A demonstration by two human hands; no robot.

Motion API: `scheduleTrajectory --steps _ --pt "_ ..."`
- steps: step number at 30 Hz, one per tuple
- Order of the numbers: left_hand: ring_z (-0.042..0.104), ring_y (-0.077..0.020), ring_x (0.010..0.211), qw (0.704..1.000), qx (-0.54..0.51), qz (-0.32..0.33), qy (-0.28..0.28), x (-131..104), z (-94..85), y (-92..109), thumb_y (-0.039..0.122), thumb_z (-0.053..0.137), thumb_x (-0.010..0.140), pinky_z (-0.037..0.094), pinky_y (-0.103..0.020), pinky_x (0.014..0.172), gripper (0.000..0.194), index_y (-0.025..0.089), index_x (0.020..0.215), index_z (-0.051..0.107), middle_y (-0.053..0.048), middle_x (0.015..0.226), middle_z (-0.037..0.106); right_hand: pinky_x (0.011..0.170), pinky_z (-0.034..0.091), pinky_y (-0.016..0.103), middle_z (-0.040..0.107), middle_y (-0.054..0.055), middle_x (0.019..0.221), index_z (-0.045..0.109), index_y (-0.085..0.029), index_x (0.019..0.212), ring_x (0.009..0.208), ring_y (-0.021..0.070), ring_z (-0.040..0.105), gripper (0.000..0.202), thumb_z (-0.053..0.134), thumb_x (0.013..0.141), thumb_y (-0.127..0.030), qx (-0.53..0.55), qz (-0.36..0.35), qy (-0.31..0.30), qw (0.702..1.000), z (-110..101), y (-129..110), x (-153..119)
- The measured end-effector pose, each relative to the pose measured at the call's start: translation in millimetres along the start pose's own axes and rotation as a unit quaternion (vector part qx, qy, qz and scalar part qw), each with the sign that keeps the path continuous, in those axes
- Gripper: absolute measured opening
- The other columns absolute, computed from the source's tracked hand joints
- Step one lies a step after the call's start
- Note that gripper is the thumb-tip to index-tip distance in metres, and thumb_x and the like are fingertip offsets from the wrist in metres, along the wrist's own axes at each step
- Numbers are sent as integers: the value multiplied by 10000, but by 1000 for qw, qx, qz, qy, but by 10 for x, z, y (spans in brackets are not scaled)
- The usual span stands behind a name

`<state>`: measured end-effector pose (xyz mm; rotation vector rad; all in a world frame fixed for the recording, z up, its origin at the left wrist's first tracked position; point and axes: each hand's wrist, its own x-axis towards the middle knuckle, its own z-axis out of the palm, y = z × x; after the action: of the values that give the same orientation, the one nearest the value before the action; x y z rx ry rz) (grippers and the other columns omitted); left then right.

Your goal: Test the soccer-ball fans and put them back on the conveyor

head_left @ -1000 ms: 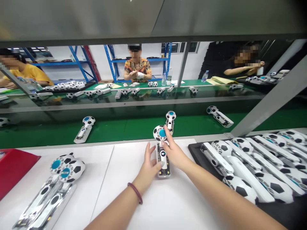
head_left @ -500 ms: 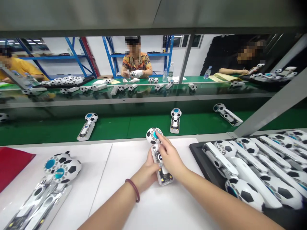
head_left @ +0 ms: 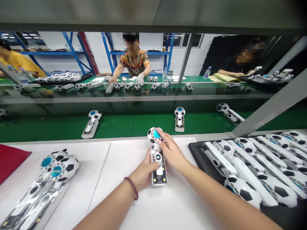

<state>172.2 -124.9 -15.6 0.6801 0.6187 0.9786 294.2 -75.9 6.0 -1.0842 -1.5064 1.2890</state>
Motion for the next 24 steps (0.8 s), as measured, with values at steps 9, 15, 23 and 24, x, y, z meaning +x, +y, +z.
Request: scheduleTrajectory --steps 9,15,23,24 --pt "593 -192 668 996 66 -45 -41 -25 -24 34 223 685 674 446 -325 609 760 255 1260 203 -36 827 573 634 524 351 606 9 913 316 -325 1234 781 221 645 607 658 734 -367 340 143 17 929 78 -122 -39" --pt "595 -197 686 996 66 -41 -54 -16 -67 -12 213 670 695 451 -349 645 763 266 1284 188 -37 852 564 589 510 299 592 -2 871 400 -284 1089 767 199 633 436 649 737 -350 345 138 22 928 78 -149 -57" --pt "582 -192 708 995 76 -37 -55 -30 -12 18 255 699 678 445 -342 652 792 263 1281 185 -36 875 543 590 494 279 602 -11 893 397 -295 1096 743 178 624 477 669 712 -370 322 126 26 938 76 -145 -63" --pt "582 -193 709 995 78 -40 -53 -32 -8 21 260 702 675 446 -344 654 793 263 1278 187 -35 876 544 590 493 277 604 -8 901 396 -294 1099 745 178 624 484 672 709 -371 320 125 27 939 76 -144 -63"
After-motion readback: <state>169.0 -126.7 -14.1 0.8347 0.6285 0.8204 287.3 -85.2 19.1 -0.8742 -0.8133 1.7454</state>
